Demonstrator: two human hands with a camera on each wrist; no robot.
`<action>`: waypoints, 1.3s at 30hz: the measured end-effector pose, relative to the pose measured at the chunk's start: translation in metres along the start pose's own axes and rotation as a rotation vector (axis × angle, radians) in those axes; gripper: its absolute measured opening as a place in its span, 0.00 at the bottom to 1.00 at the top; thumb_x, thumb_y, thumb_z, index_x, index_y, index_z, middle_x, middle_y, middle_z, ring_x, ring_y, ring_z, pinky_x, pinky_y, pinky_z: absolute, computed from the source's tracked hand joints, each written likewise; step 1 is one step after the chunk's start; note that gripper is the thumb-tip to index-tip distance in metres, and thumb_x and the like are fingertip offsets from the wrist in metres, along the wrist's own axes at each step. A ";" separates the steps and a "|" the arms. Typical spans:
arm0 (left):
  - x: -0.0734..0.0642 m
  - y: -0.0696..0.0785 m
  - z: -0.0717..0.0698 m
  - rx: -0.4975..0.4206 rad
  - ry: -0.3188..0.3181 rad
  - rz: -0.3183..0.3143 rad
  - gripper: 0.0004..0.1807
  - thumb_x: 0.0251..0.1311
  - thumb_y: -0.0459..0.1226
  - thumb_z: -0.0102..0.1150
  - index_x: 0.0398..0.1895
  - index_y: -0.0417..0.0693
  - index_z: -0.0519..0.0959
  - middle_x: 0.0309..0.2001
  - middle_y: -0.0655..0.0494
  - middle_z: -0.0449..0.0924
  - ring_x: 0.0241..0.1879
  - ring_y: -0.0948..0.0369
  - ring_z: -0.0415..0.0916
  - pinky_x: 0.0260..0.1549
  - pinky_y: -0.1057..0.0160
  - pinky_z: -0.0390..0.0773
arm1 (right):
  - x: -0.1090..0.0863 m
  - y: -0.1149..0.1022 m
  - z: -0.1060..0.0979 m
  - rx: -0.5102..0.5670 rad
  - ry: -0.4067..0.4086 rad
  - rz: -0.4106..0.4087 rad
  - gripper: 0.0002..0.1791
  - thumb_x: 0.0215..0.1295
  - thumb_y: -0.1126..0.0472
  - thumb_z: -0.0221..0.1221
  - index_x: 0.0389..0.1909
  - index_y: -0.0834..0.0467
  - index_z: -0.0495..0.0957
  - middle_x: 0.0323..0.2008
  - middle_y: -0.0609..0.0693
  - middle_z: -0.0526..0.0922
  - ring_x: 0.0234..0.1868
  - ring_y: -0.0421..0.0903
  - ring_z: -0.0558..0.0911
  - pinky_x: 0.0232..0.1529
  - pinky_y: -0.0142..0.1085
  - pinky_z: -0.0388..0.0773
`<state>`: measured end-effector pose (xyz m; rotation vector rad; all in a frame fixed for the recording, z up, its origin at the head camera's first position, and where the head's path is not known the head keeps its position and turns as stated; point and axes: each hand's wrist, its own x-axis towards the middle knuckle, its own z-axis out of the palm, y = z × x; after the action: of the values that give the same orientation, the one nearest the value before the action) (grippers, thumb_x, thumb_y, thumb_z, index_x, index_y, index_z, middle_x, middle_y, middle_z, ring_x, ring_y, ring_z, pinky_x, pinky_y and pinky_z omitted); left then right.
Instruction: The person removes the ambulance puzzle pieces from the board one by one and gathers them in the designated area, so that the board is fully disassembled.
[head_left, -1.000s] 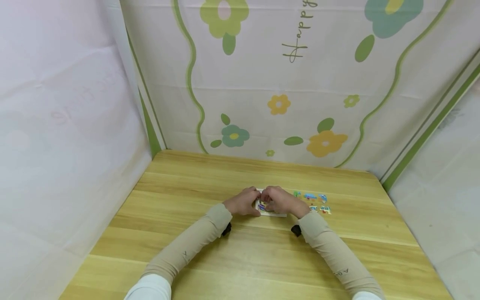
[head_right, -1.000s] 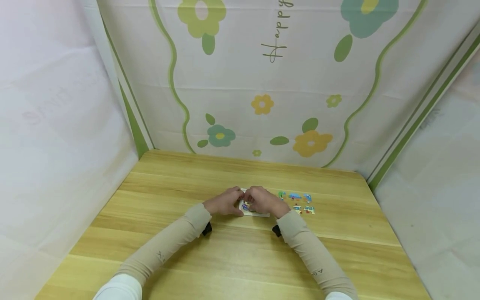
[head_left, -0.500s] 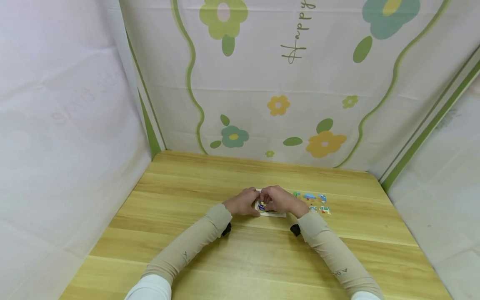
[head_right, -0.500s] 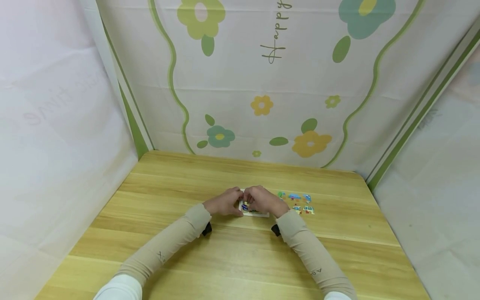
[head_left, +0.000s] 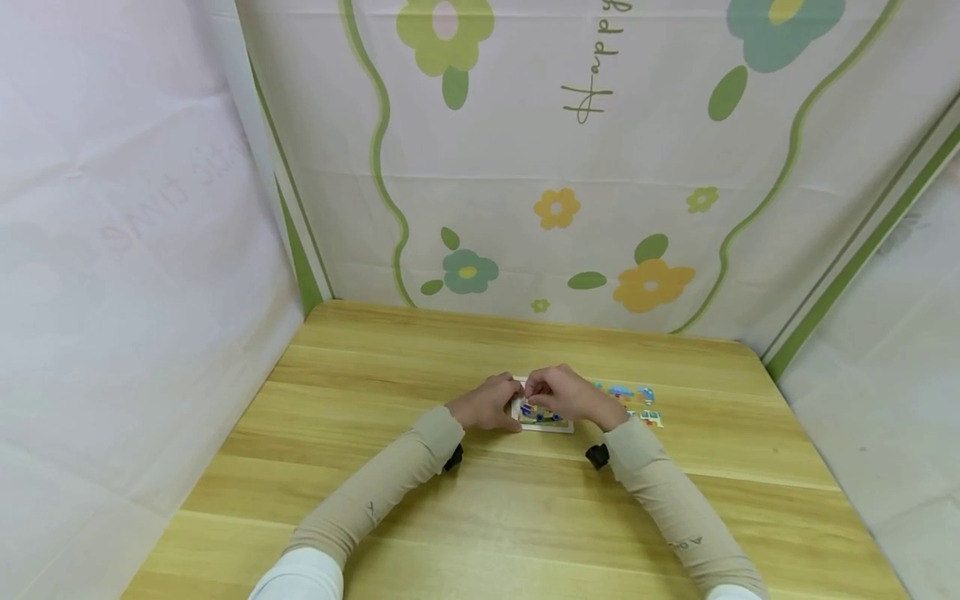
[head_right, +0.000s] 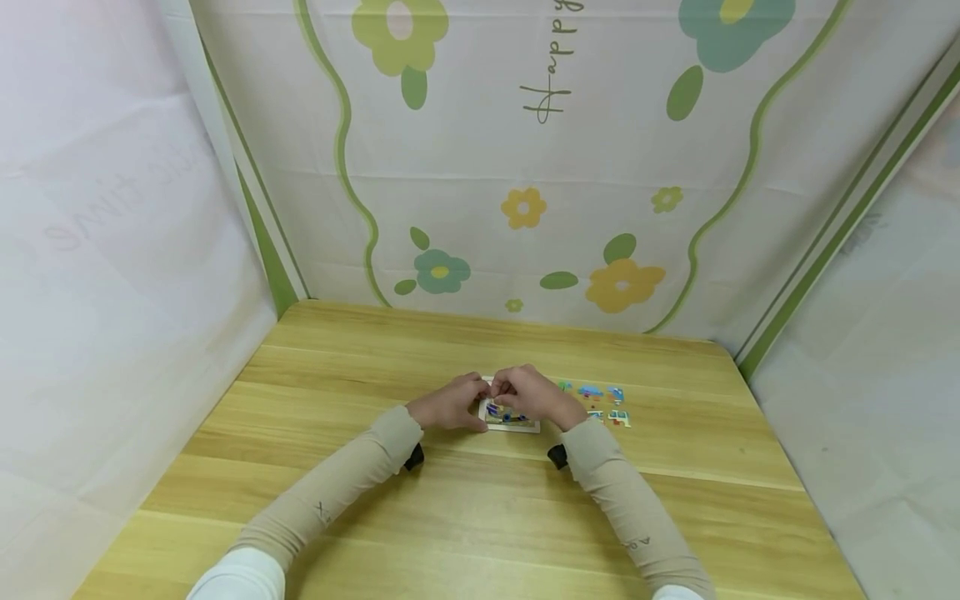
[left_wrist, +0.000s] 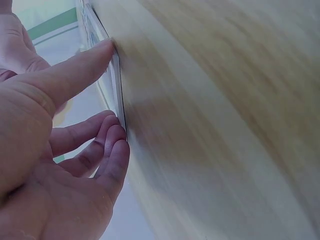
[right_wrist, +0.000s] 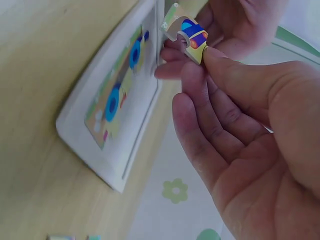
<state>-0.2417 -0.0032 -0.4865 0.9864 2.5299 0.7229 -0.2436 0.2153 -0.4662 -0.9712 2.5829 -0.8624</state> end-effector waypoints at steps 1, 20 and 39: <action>0.000 0.000 0.000 0.001 0.002 -0.002 0.26 0.64 0.42 0.74 0.60 0.41 0.78 0.50 0.47 0.73 0.43 0.59 0.64 0.43 0.63 0.68 | -0.002 0.000 -0.002 0.008 0.001 0.007 0.03 0.76 0.66 0.61 0.42 0.59 0.84 0.39 0.50 0.88 0.40 0.45 0.87 0.41 0.32 0.84; -0.002 0.002 0.002 0.022 0.014 -0.002 0.32 0.64 0.42 0.74 0.66 0.38 0.75 0.60 0.46 0.74 0.52 0.58 0.65 0.56 0.61 0.71 | -0.086 0.022 -0.028 -0.027 0.044 0.088 0.04 0.75 0.66 0.61 0.38 0.58 0.83 0.36 0.50 0.87 0.38 0.50 0.86 0.38 0.31 0.82; -0.003 0.000 0.002 0.018 0.013 0.010 0.31 0.64 0.42 0.74 0.65 0.38 0.75 0.59 0.48 0.74 0.52 0.58 0.66 0.56 0.61 0.71 | -0.127 0.061 -0.026 0.047 0.075 0.156 0.04 0.75 0.65 0.62 0.38 0.56 0.83 0.35 0.47 0.84 0.36 0.36 0.79 0.38 0.30 0.79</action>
<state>-0.2391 -0.0046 -0.4880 1.0046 2.5486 0.7126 -0.1914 0.3477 -0.4796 -0.7258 2.6456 -0.9291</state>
